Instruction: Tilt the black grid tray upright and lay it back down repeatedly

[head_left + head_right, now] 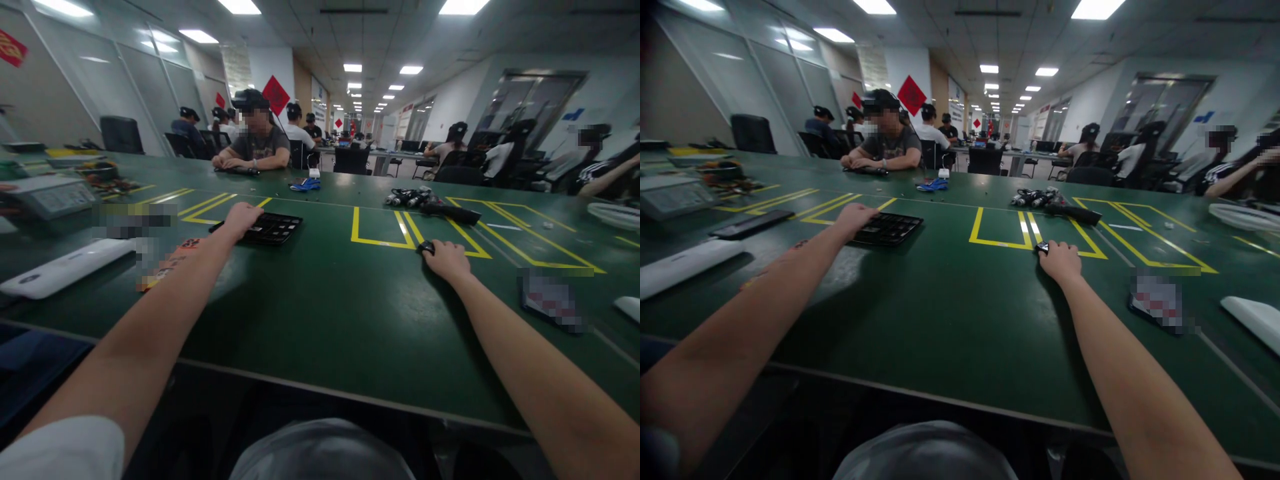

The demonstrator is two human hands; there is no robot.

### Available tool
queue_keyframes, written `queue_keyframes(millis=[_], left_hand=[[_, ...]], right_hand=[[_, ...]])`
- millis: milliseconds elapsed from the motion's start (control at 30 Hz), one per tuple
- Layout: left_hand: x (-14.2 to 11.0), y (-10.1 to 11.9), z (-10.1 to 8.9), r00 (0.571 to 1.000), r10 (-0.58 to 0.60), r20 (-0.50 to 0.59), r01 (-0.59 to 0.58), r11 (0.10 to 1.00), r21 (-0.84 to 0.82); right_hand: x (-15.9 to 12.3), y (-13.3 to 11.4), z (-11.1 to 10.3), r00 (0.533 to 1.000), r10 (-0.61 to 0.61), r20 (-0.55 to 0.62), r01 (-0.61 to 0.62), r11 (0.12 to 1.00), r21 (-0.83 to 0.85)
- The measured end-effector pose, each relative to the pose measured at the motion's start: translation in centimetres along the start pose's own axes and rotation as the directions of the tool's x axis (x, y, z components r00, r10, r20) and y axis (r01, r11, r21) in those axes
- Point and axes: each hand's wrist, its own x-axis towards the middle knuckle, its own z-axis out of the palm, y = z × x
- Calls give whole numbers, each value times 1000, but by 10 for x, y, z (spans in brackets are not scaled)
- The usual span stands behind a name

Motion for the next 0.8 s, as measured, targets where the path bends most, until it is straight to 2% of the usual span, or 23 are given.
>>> queue_keyframes(millis=[33,67,133,200,333,433,533,600,667,800], left_hand=[[5,-5,-1,999,39,2,-38,968,248],[9,-9,-1,998,67,22,-70,889,452],[14,-13,2,995,59,78,-96,742,664],[17,-14,4,992,34,122,-111,686,719],[12,-8,9,987,35,157,-142,647,750],[-6,-4,19,974,95,206,-220,617,755],[-38,2,38,945,232,229,-326,674,663],[-63,8,54,898,358,254,-439,726,528],[-87,14,68,828,474,299,-559,738,378],[-123,20,89,688,611,393,-707,686,170]], right_hand=[[0,0,0,1000,-4,-4,4,1000,-1],[1,0,1,1000,-8,-6,8,1000,-1],[1,1,3,1000,-16,-12,16,1000,0],[2,2,4,1000,-22,-21,22,1000,1],[4,5,5,999,-26,-38,27,999,20],[3,-5,4,996,-78,-53,82,994,77],[-3,-32,3,973,-212,-92,227,947,228],[-10,-57,5,943,-308,-125,332,864,378],[-20,-81,7,905,-391,-166,415,729,545],[-39,-109,10,798,-537,-273,496,329,804]])
